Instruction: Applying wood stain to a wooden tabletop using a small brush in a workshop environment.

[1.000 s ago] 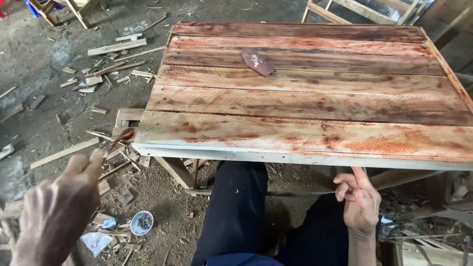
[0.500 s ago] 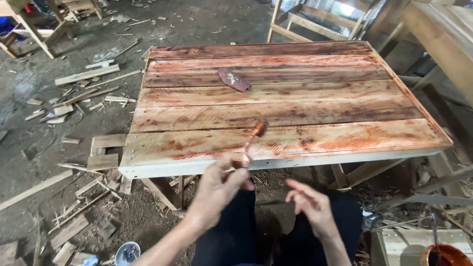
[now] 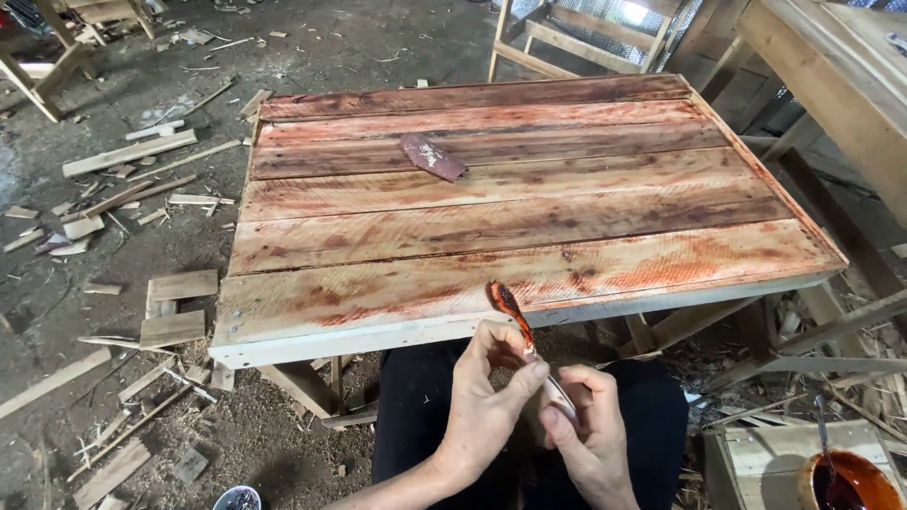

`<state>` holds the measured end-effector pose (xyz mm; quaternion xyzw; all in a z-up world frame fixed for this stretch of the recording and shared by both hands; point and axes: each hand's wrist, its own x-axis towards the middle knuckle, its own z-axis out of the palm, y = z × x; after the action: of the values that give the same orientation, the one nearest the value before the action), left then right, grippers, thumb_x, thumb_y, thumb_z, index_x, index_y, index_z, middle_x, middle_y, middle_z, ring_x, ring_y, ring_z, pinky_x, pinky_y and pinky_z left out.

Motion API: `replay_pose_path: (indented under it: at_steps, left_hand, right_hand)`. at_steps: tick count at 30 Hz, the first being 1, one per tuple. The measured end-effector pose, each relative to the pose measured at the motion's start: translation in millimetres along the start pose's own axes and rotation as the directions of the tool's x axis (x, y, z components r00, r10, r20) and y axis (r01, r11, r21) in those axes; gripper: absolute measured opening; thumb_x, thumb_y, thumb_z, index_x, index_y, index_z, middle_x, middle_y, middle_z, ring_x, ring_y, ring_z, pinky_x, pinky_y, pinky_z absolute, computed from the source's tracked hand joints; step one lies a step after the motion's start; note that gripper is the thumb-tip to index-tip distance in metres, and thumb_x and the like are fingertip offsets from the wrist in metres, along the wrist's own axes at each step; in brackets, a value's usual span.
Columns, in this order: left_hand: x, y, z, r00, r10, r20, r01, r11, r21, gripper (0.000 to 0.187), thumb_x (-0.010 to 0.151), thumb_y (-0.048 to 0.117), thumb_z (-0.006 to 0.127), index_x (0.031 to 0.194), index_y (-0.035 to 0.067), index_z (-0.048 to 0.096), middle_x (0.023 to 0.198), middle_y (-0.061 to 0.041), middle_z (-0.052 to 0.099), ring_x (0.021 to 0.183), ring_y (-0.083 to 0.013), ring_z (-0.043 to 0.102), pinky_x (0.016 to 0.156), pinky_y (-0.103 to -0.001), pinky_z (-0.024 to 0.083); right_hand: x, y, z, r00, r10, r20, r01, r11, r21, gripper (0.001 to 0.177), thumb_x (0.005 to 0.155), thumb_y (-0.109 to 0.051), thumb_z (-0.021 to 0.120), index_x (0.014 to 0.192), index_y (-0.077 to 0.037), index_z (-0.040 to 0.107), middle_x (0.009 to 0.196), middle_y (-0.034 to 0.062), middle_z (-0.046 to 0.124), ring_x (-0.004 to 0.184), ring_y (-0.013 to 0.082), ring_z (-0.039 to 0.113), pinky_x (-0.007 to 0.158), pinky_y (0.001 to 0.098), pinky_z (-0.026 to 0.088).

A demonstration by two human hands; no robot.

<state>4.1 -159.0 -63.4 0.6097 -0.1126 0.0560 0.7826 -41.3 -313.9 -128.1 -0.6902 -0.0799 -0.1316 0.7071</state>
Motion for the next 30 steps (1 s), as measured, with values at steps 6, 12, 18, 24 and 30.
replay_pose_path:
  at_steps: [6, 12, 18, 24, 30]
  left_hand:
    - [-6, -5, 1, 0.997, 0.059, 0.048, -0.057, 0.997, -0.049, 0.021, 0.087, 0.010, 0.077, 0.095, 0.014, 0.058, 0.087, 0.002, 0.064, 0.079, -0.0087, 0.059, 0.080, -0.026, 0.053]
    - [-11, -23, -29, 0.984, -0.040, 0.176, 0.058, 0.994, -0.095, 0.025, 0.090, 0.014, 0.080, 0.109, 0.010, 0.064, 0.089, -0.001, 0.065, 0.078, -0.0074, 0.060, 0.070, -0.023, 0.053]
    - [-28, -30, -84, 0.991, 0.029, 0.127, -0.059, 0.968, 0.243, 0.008, 0.089, 0.018, 0.078, 0.095, 0.012, 0.075, 0.086, 0.002, 0.072, 0.077, -0.0089, 0.063, 0.076, -0.025, 0.051]
    - [-25, -41, -117, 0.883, -0.446, -0.148, 0.458, 0.887, 0.059, 0.034, 0.084, 0.016, 0.077, 0.116, 0.007, 0.074, 0.089, -0.008, 0.073, 0.075, -0.0149, 0.067, 0.074, -0.028, 0.053]
    - [-17, -74, -126, 0.814, -0.550, -0.190, 0.364, 0.736, -0.571, 0.020, 0.086, 0.005, 0.075, 0.086, 0.008, 0.056, 0.097, -0.017, 0.071, 0.094, -0.0412, 0.074, 0.079, -0.048, 0.056]
  right_hand:
    - [1, 8, -8, 0.995, -0.100, -0.028, 0.088, 0.953, -0.289, 0.047, 0.094, -0.032, 0.063, 0.129, -0.002, 0.058, 0.117, 0.0143, 0.075, 0.102, 0.0179, 0.076, 0.088, 0.0276, 0.060]
    - [10, -9, -27, 0.978, -0.207, -0.004, 0.169, 0.808, -0.565, 0.041, 0.095, -0.029, 0.060, 0.128, -0.005, 0.066, 0.127, 0.0119, 0.073, 0.108, 0.0177, 0.075, 0.091, 0.0250, 0.057]
    - [28, -34, -64, 0.961, -0.278, -0.008, 0.196, 0.699, -0.688, 0.041, 0.092, -0.023, 0.064, 0.130, -0.005, 0.065, 0.118, 0.0085, 0.075, 0.049, 0.0041, 0.048, 0.050, 0.0179, 0.039]
    - [44, -54, -68, 0.969, -0.236, 0.067, 0.214, 0.684, -0.698, 0.030, 0.090, -0.009, 0.068, 0.119, -0.003, 0.073, 0.112, 0.0063, 0.078, 0.049, 0.0028, 0.048, 0.051, 0.0177, 0.038]
    - [65, -56, -54, 0.969, -0.187, 0.162, 0.246, 0.664, -0.706, 0.025, 0.091, -0.010, 0.068, 0.114, -0.006, 0.077, 0.109, 0.0024, 0.081, 0.074, 0.0037, 0.075, 0.069, 0.0176, 0.056]
